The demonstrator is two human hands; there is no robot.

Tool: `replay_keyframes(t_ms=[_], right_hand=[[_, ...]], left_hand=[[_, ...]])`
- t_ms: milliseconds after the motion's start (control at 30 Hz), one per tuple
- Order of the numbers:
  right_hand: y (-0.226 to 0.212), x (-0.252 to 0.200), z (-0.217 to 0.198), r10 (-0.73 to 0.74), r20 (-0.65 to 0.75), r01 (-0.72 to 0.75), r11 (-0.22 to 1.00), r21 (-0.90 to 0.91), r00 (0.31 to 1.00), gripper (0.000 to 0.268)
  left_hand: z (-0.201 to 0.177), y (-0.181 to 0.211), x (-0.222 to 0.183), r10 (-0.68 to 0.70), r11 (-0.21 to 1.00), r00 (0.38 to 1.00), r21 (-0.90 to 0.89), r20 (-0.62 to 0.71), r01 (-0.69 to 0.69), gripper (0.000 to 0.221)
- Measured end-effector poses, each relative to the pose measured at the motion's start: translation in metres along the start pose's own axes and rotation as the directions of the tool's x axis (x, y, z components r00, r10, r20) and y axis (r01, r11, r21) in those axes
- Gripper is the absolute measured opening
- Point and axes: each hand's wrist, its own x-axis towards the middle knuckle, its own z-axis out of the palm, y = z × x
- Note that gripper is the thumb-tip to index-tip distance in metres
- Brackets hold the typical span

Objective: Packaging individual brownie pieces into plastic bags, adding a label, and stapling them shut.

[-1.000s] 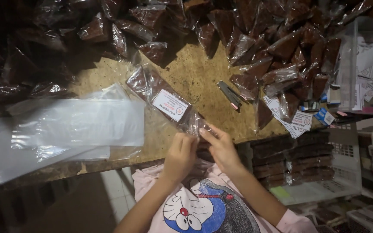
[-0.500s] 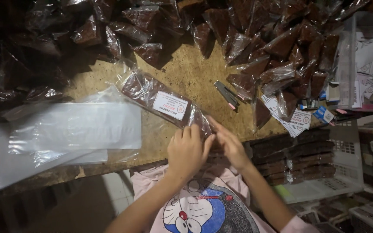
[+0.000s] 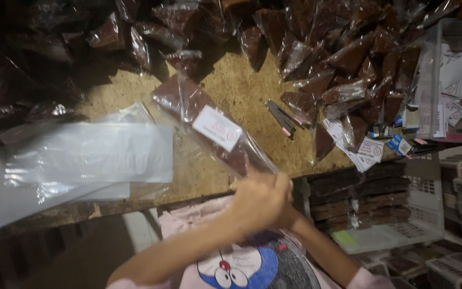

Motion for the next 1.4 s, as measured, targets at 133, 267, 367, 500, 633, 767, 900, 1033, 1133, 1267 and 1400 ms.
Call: replay_keyframes(t_ms=[133,267,367,500,633,767,900,1033,1133,1267,1400], right_hand=[[0.008,0.01,0.004,-0.051,0.086,0.057,0.996,-0.068,0.995,0.065],[0.015,0.022,0.0,-0.104,0.155,0.125,0.983,-0.131,0.982,0.044],[0.015,0.027,-0.001,-0.133,0.202,0.167,0.973,-0.162,0.97,0.039],[-0.013,0.017,0.004,-0.301,0.12,0.296,0.954,0.054,0.946,0.029],[-0.039,0.029,0.004,-0.041,-0.129,0.095,0.89,0.447,0.991,0.058],[-0.052,0.033,-0.011,-0.273,-0.381,0.39,0.88,0.272,0.883,0.048],[-0.088,0.003,-0.045,-0.943,-0.15,0.768,0.33,-0.548,0.299,0.032],[-0.117,-0.019,-0.077,-0.989,0.121,0.911,-0.13,-0.392,-0.089,0.026],[-0.118,-0.012,-0.094,-0.993,0.073,0.941,-0.108,-0.321,-0.089,0.031],[-0.111,-0.018,-0.112,-0.986,0.168,0.981,-0.032,-0.189,0.001,0.037],[-0.041,-0.005,-0.164,-0.986,0.159,0.912,-0.116,-0.393,-0.056,0.027]], left_hand=[[-0.015,0.001,0.0,-0.084,0.994,0.973,-0.051,0.217,0.097,0.008],[-0.049,-0.019,0.014,-0.13,0.98,0.866,-0.073,0.483,0.188,0.02],[-0.088,-0.035,0.023,-0.463,0.834,0.841,-0.185,0.278,0.52,0.038],[-0.045,-0.052,-0.014,-0.61,0.78,0.783,0.266,0.121,0.567,0.057],[-0.01,-0.011,-0.052,-0.35,0.925,0.872,0.272,0.342,0.264,0.066],[-0.077,-0.017,-0.04,-0.229,0.902,0.973,-0.373,0.017,0.219,0.015],[-0.121,-0.052,-0.015,-0.203,0.971,0.925,0.059,-0.322,0.234,0.094],[-0.098,-0.074,0.005,-0.026,0.975,0.979,-0.22,-0.2,-0.019,0.09],[-0.089,-0.065,0.021,-0.048,0.875,0.956,-0.473,-0.291,-0.1,0.088],[-0.063,-0.056,0.02,-0.142,0.694,0.971,-0.719,-0.19,-0.039,0.085],[-0.065,-0.056,0.02,-0.15,0.729,0.968,-0.684,-0.2,-0.028,0.068]])
